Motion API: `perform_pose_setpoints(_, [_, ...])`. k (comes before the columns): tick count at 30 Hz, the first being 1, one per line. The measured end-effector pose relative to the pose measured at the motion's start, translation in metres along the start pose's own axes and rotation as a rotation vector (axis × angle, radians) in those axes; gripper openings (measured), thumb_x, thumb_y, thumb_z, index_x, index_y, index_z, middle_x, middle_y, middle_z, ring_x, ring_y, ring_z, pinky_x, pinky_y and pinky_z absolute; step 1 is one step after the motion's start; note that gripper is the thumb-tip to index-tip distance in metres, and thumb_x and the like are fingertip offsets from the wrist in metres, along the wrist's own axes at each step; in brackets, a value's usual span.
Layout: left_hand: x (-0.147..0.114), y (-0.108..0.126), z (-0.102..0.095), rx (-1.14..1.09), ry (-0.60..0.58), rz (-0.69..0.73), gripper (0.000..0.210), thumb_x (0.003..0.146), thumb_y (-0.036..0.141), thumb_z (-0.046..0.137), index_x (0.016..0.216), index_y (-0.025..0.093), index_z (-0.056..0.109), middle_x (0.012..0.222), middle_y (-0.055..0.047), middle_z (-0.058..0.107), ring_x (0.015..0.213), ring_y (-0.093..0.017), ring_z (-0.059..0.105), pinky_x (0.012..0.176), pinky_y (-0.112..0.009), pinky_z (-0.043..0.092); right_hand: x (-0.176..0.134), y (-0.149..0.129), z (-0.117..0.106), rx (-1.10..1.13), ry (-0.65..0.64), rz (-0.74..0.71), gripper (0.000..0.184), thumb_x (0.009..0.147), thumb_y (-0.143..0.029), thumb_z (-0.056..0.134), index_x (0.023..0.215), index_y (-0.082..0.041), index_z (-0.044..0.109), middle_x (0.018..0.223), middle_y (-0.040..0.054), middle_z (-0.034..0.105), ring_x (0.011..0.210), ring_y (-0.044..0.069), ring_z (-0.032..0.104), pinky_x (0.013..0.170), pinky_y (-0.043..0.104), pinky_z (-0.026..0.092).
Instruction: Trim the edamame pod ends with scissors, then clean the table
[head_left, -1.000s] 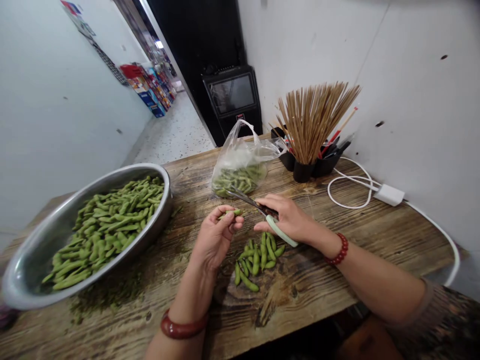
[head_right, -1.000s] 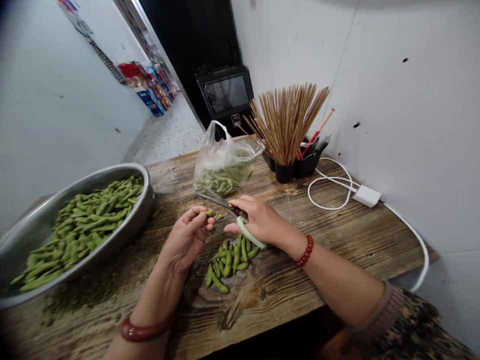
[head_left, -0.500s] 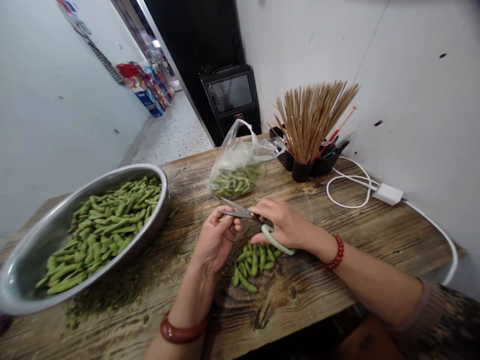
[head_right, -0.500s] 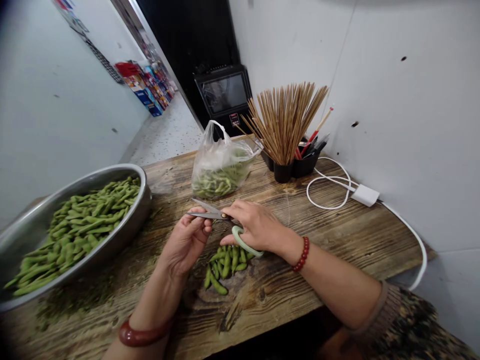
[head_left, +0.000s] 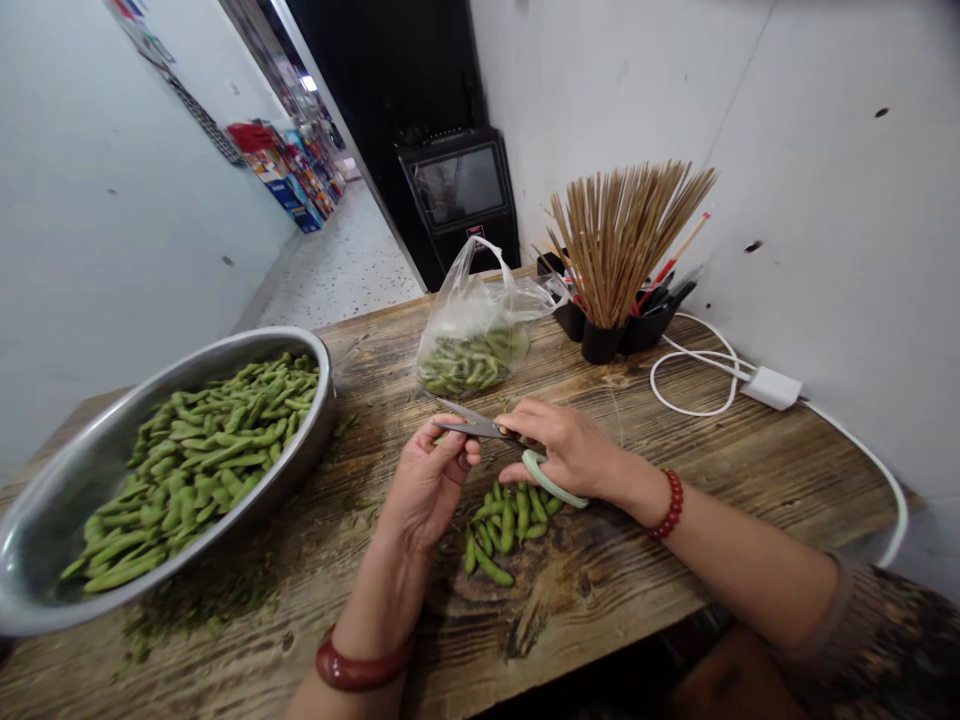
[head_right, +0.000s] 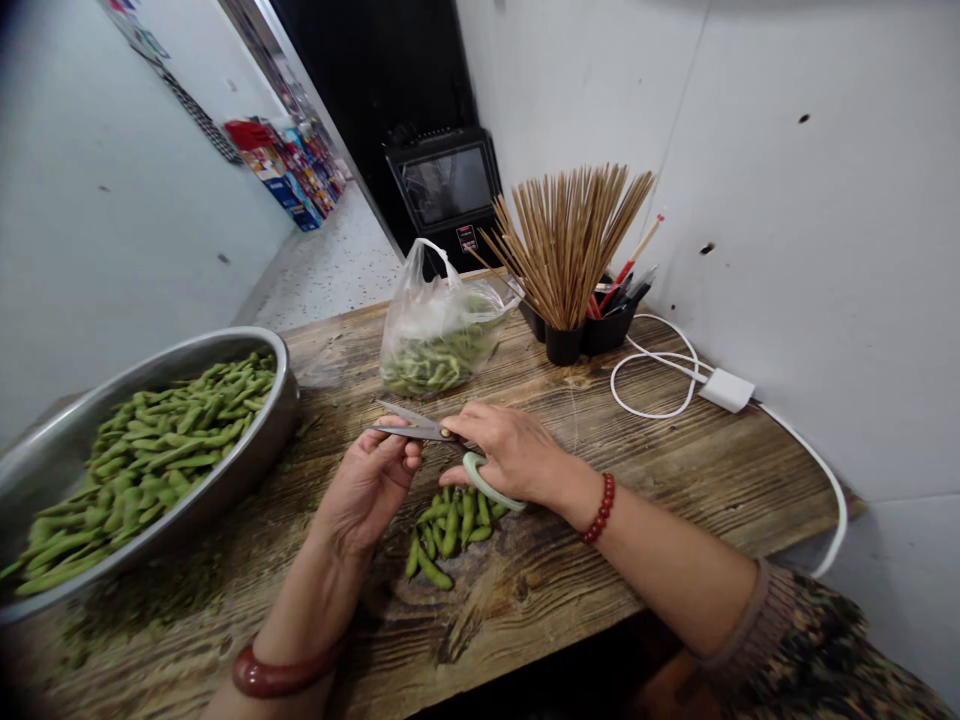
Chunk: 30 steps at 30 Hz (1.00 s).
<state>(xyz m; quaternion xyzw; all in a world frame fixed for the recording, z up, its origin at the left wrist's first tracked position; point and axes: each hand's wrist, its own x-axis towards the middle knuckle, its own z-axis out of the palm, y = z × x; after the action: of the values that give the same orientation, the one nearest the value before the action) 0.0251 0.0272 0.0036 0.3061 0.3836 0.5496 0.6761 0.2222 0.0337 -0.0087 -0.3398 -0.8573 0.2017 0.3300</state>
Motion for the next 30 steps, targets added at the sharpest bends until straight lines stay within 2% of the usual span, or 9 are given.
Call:
perform_pose_setpoints(7, [0.000, 0.001, -0.002, 0.032, 0.003, 0.010, 0.024, 0.063, 0.016, 0.081, 0.080, 0.013, 0.065, 0.069, 0.001, 0.065, 0.058, -0.008, 0.061, 0.054, -0.017, 0.053, 0.000, 0.000, -0.002, -0.025, -0.026, 0.013, 0.045, 0.081, -0.041, 0.069, 0.117, -0.017, 0.058, 0.094, 0.0063, 0.059, 0.080, 0.017, 0.056, 0.069, 0.028, 0.044])
perform_pose_setpoints(13, [0.000, 0.001, -0.003, 0.062, -0.058, -0.079, 0.017, 0.071, 0.016, 0.075, 0.082, 0.014, 0.062, 0.075, -0.002, 0.068, 0.064, -0.011, 0.065, 0.062, -0.023, 0.056, 0.000, 0.000, -0.004, -0.021, -0.031, 0.043, 0.040, 0.083, -0.039, 0.067, 0.115, -0.017, 0.059, 0.091, 0.0059, 0.061, 0.078, 0.017, 0.057, 0.068, 0.026, 0.043])
perform_pose_setpoints(16, [0.002, 0.002, -0.003, 0.045, -0.061, -0.086, 0.013, 0.075, 0.014, 0.071, 0.084, 0.014, 0.061, 0.080, -0.004, 0.071, 0.069, -0.013, 0.067, 0.067, -0.023, 0.057, 0.000, 0.004, -0.002, -0.012, 0.004, 0.041, 0.039, 0.083, -0.040, 0.067, 0.113, -0.016, 0.060, 0.089, 0.0060, 0.061, 0.077, 0.017, 0.057, 0.069, 0.027, 0.043])
perform_pose_setpoints(21, [0.003, 0.004, -0.001, -0.012, -0.021, -0.065, 0.020, 0.079, 0.014, 0.061, 0.099, 0.013, 0.063, 0.101, -0.013, 0.072, 0.088, -0.017, 0.069, 0.083, -0.026, 0.055, 0.002, 0.009, -0.001, 0.019, 0.126, 0.060, 0.039, 0.082, -0.039, 0.068, 0.113, -0.016, 0.060, 0.090, 0.0061, 0.062, 0.079, 0.018, 0.057, 0.071, 0.027, 0.044])
perform_pose_setpoints(25, [0.001, 0.006, 0.003, -0.036, -0.073, -0.066, 0.033, 0.072, 0.004, 0.057, 0.104, 0.009, 0.064, 0.113, -0.017, 0.068, 0.109, -0.023, 0.063, 0.095, -0.029, 0.050, 0.003, 0.011, -0.001, 0.046, 0.184, 0.077, 0.040, 0.082, -0.040, 0.068, 0.113, -0.016, 0.061, 0.090, 0.0061, 0.062, 0.080, 0.018, 0.058, 0.071, 0.027, 0.044])
perform_pose_setpoints(27, [0.000, 0.006, 0.004, -0.026, -0.075, -0.078, 0.037, 0.070, 0.000, 0.058, 0.105, 0.009, 0.064, 0.114, -0.017, 0.068, 0.112, -0.023, 0.062, 0.095, -0.027, 0.050, 0.003, 0.010, -0.001, 0.049, 0.187, 0.075, 0.040, 0.082, -0.039, 0.068, 0.114, -0.016, 0.061, 0.090, 0.0060, 0.063, 0.080, 0.018, 0.059, 0.071, 0.027, 0.044])
perform_pose_setpoints(30, [0.001, 0.006, 0.004, -0.007, -0.040, -0.076, 0.030, 0.074, 0.003, 0.062, 0.103, 0.009, 0.065, 0.113, -0.016, 0.069, 0.106, -0.021, 0.065, 0.090, -0.024, 0.052, 0.003, 0.010, 0.000, 0.065, 0.188, 0.068, 0.039, 0.083, -0.037, 0.067, 0.115, -0.016, 0.060, 0.090, 0.0061, 0.063, 0.080, 0.018, 0.059, 0.071, 0.028, 0.045])
